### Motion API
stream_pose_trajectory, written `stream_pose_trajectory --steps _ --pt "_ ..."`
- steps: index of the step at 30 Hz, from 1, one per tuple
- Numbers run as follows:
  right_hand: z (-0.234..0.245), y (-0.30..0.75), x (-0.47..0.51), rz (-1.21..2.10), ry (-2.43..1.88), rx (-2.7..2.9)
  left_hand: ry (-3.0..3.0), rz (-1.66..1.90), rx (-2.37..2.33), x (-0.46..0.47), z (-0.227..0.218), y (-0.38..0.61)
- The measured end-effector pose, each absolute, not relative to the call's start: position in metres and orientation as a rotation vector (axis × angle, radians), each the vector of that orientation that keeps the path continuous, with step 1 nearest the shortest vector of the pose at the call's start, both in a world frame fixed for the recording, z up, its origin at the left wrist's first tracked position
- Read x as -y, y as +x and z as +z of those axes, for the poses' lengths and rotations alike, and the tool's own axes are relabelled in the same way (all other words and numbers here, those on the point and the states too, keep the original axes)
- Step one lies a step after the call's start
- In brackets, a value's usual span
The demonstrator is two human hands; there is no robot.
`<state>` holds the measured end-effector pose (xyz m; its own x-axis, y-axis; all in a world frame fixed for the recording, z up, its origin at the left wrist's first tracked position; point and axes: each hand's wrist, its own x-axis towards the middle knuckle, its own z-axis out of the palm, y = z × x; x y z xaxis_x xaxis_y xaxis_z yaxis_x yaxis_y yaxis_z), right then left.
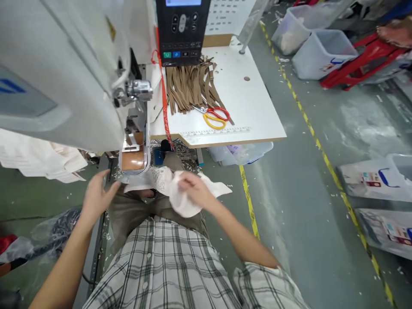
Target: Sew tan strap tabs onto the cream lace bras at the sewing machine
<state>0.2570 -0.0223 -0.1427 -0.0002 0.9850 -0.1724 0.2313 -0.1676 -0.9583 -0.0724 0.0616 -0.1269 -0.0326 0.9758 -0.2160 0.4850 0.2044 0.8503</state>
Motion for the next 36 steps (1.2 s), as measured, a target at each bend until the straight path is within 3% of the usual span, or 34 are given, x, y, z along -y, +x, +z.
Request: stream_pose_trajectory --steps 5,17,30,36 --pt "-0.110 0.176 0.035 1.278 -0.935 1.674 0.867 0.527 -1.041 -0.019 -0.133 -0.025" --pt "-0.110 0.161 0.045 1.139 -1.172 1.659 0.497 0.403 -0.978 -0.006 -0.098 -0.014" --pt "-0.118 0.168 0.050 1.507 -1.317 1.443 0.317 0.683 -0.818 -0.002 -0.084 -0.025" --pt "-0.112 0.169 0.046 1.520 -1.382 1.690 0.301 0.832 -0.893 -0.022 -0.095 -0.044"
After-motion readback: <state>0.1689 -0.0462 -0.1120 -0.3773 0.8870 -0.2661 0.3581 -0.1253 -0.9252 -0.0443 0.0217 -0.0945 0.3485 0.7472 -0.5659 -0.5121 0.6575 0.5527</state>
